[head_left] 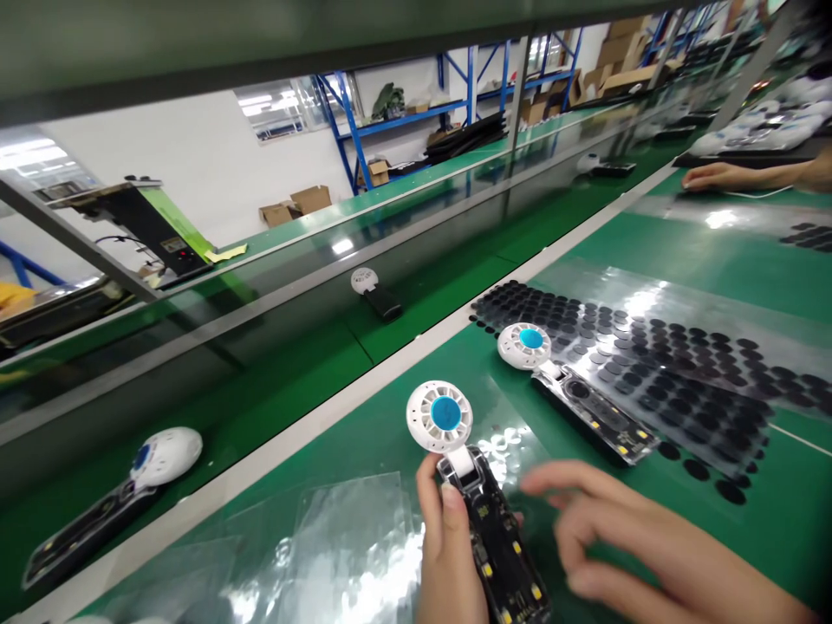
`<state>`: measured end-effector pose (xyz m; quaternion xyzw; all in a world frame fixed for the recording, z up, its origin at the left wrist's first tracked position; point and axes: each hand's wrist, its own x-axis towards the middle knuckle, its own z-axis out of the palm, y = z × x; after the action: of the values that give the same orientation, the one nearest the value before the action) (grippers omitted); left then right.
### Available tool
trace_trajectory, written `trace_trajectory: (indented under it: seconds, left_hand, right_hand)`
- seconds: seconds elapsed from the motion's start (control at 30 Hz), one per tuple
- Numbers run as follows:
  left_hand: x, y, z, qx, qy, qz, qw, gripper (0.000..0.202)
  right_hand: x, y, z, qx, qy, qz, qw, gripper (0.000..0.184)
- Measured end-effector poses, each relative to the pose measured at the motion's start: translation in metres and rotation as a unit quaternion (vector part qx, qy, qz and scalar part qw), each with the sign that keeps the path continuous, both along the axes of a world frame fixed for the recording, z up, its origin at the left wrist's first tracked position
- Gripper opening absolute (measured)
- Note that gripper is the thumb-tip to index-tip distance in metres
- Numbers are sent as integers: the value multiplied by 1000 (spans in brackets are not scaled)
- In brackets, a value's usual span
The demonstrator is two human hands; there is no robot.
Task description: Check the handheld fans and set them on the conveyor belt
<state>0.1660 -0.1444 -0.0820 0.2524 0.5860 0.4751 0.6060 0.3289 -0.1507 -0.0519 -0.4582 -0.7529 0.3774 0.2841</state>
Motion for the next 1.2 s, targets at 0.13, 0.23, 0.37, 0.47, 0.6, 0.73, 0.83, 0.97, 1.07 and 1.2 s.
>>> trace_trajectory:
  seconds: [0.13,0.23,0.37,0.47,0.6,0.73,0.83,0.97,1.07,1.2]
  left_hand:
    - [-1,-2,0,39,44,5,998,70]
    - [0,-3,1,50,41,4,998,68]
    - [0,-4,1,48,32,-3,998,68]
    - [1,-4,2,42,12,-1,999,66]
    - [1,-4,4,34,-1,6,999,65]
    - [1,-2,3,41,-8,15,999,61]
    - [0,-3,2,37,-18,13,999,56]
    - [-1,-4,6,43,-24,13,999,50]
    - [-1,-4,10,43,-25,25,998,49]
    - [-3,-4,11,49,-28,33,998,48]
  right_hand:
    - [-26,35,18,-147,1,-19,989,15]
    - [-38,41,25,-166,-9,0,986,17]
    - [-42,37,29,-173,-36,4,984,20]
    - [-43,36,27,-176,-49,-7,983,19]
    - [-45,35,22,-169,-53,-19,984,18]
    - [-45,32,21,-160,-54,-19,985,17]
    - [-44,31,22,-156,-55,-15,986,17]
    - [-44,32,22,-148,-59,-10,987,17]
    - [-45,32,20,-130,-61,-4,990,16]
    - [-45,27,14,-97,-68,-14,993,16]
